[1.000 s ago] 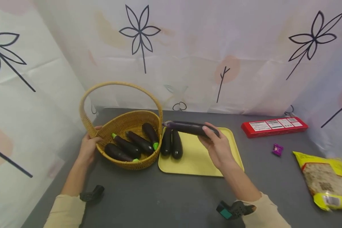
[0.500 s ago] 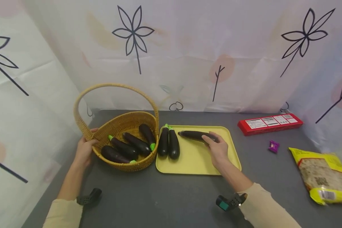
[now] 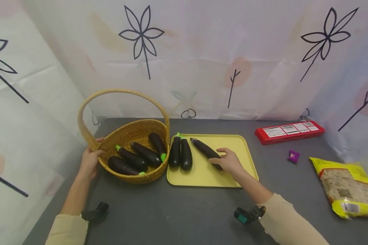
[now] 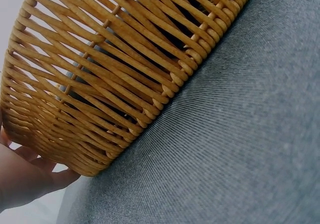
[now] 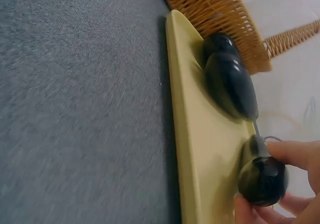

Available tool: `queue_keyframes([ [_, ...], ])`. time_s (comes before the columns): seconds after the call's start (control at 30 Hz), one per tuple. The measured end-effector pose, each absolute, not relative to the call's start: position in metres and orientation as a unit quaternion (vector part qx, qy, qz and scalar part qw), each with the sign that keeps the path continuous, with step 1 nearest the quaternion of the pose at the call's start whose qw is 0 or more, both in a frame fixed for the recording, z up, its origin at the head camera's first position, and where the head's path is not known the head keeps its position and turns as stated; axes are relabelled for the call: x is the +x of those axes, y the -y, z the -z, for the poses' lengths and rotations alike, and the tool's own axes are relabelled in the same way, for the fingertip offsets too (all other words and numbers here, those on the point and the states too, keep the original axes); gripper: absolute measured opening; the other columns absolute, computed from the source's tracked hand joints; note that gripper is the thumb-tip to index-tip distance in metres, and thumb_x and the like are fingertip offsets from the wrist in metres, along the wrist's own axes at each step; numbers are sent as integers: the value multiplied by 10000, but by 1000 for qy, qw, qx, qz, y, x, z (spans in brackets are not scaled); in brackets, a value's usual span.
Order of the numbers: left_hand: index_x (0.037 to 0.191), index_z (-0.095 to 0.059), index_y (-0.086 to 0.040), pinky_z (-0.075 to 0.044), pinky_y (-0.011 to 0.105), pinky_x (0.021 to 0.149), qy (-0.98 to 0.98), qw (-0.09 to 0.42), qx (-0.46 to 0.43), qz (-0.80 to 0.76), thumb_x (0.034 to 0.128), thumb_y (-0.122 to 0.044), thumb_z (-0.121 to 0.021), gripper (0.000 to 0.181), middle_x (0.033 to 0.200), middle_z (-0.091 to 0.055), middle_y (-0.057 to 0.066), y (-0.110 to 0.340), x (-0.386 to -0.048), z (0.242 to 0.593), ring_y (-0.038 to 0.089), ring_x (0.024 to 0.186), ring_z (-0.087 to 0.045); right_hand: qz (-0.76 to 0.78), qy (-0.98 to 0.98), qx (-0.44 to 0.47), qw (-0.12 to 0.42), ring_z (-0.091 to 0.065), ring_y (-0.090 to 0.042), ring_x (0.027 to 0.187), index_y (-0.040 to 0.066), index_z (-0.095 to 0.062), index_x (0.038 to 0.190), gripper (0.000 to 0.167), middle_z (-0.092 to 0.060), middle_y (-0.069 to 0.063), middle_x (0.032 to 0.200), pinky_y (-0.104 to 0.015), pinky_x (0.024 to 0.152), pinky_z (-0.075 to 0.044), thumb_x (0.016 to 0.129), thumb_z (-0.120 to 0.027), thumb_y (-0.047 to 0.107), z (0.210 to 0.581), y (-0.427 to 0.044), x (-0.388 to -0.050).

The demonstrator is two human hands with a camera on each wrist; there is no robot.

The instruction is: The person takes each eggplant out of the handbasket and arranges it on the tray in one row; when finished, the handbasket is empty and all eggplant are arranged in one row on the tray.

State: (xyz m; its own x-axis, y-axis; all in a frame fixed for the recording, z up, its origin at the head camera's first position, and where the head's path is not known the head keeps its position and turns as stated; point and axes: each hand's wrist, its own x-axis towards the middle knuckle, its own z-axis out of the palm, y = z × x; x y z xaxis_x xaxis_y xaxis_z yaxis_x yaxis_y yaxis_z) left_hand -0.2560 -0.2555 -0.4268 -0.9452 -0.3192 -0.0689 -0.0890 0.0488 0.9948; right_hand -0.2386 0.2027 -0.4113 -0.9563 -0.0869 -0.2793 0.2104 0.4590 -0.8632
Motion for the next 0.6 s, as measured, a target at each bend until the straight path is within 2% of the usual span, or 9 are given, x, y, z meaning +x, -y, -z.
queue_keyframes([
  [0.33,1375,-449,-103,-345,356,905,715,85,143,679,909,69,-433,498,1333,-409,85,257,-253,430,214,1121,-443,481,-869,1,117,-551,-403,1044,-22,-385,1407,641,-474,-313,1274,-390,721,-525,902,-662,260,419,-169,-247],
  [0.47,1392,-436,-90,-354,346,895,716,83,141,678,909,68,-435,509,1348,-400,87,256,-253,429,207,1123,-442,492,-863,6,115,-572,-251,796,-32,-420,1384,576,-490,-311,1275,-359,683,-519,939,-607,284,420,-160,-251],
  [0.6,1414,-422,-98,-344,363,915,717,80,139,678,921,57,-430,516,1386,-375,102,257,-254,427,234,1156,-430,516,-848,17,120,-404,-151,592,-41,-442,1369,514,-489,-314,1283,-326,620,-496,969,-558,259,420,-156,-253],
])
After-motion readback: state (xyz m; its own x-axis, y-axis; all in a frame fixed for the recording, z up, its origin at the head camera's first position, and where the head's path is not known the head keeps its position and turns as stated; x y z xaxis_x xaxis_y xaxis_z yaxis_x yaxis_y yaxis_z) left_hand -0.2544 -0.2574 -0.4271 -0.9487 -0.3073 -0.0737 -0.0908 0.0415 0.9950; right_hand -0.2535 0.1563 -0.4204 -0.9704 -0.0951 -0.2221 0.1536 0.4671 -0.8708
